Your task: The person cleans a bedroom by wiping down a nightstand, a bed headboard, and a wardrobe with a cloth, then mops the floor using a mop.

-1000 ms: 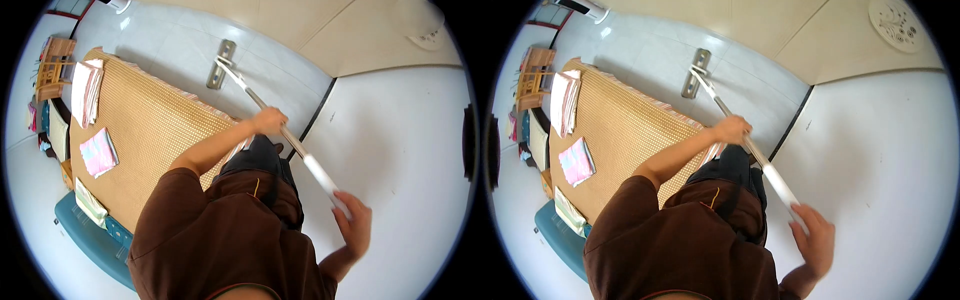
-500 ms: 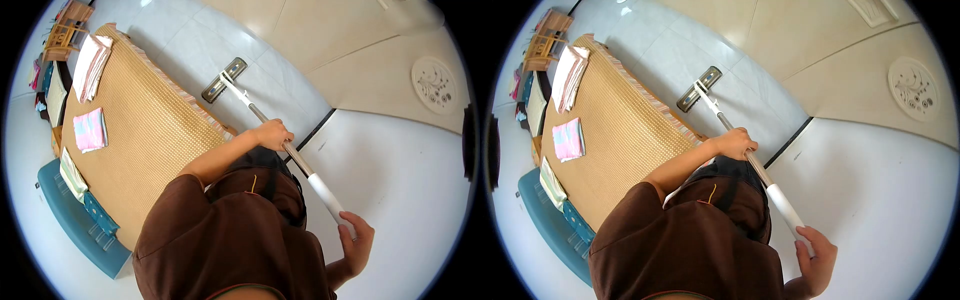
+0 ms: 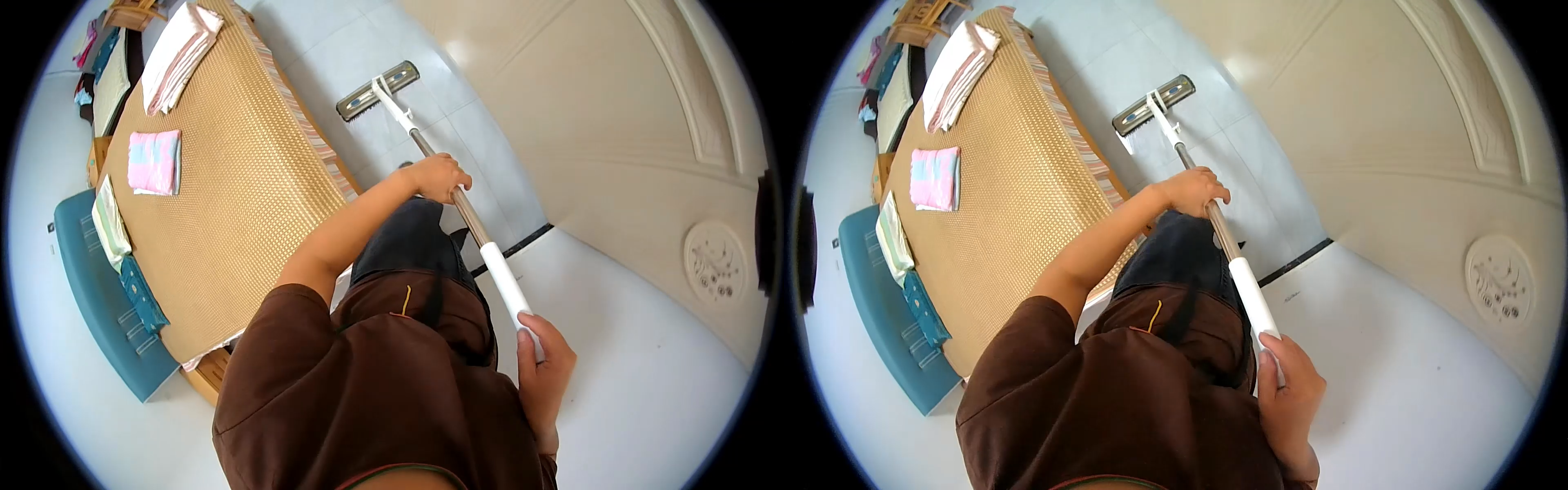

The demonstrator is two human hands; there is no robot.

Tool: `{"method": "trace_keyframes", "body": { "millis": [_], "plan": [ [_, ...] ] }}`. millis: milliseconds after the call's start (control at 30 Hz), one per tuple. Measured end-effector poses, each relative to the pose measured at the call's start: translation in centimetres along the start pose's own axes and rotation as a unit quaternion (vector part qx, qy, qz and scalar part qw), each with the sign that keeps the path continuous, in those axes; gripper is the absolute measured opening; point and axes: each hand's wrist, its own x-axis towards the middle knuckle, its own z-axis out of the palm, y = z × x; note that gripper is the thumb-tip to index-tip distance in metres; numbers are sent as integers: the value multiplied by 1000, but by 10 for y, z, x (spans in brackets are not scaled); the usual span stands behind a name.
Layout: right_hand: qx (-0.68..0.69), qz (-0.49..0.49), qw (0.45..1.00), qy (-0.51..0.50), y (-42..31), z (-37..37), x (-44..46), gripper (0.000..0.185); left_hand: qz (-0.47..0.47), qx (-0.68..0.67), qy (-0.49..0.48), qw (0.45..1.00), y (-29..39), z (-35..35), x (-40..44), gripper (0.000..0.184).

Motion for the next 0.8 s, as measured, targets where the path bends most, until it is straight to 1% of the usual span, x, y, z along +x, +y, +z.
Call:
{"method": "trace_keyframes", "body": {
  "millis": [33, 100, 167, 200, 267, 300, 400, 500, 600, 667, 733, 800],
  "plan": [
    [-4, -9, 1000, -4, -5, 4, 16, 20, -14, 0, -7, 1000, -15, -8, 2, 31],
    [-13, -27, 1000, -7, -18, 15, 53, 19, -26, -12, 27, 999, -47, -30, 4, 31],
    [-8, -20, 1000, -11, -30, 26, 93, 19, -37, -24, 60, 997, -83, -53, 8, 31],
    [-5, -16, 1000, -10, -38, 35, 115, 18, -36, -14, 88, 995, -106, -65, 8, 31],
    [-1, -58, 998, 3, -53, 56, 158, 17, -35, 2, 142, 989, -151, -85, 6, 32],
    [-3, -79, 997, 6, -64, 67, 181, 17, -76, -10, 111, 991, -171, -101, 2, 44],
    [-17, -117, 993, -5, -92, 108, 246, 14, -178, 30, 241, 954, -229, -138, -15, 62],
    [-30, -153, 988, 2, -119, 152, 316, 11, -336, 53, 332, 880, -258, -167, -35, 77],
    [-44, -174, 984, -1, -133, 193, 392, 11, -393, 27, 357, 847, -279, -167, -57, 82],
    [-36, -160, 986, -16, -134, 232, 442, 13, -405, -5, 333, 851, -283, -155, -72, 87],
    [-8, -132, 990, -46, -136, 275, 468, 17, -414, -34, 304, 857, -273, -145, -96, 89],
    [-6, -108, 987, -115, -119, 313, 493, 22, -412, -35, 299, 860, -270, -129, -109, 90]
  ]
}}
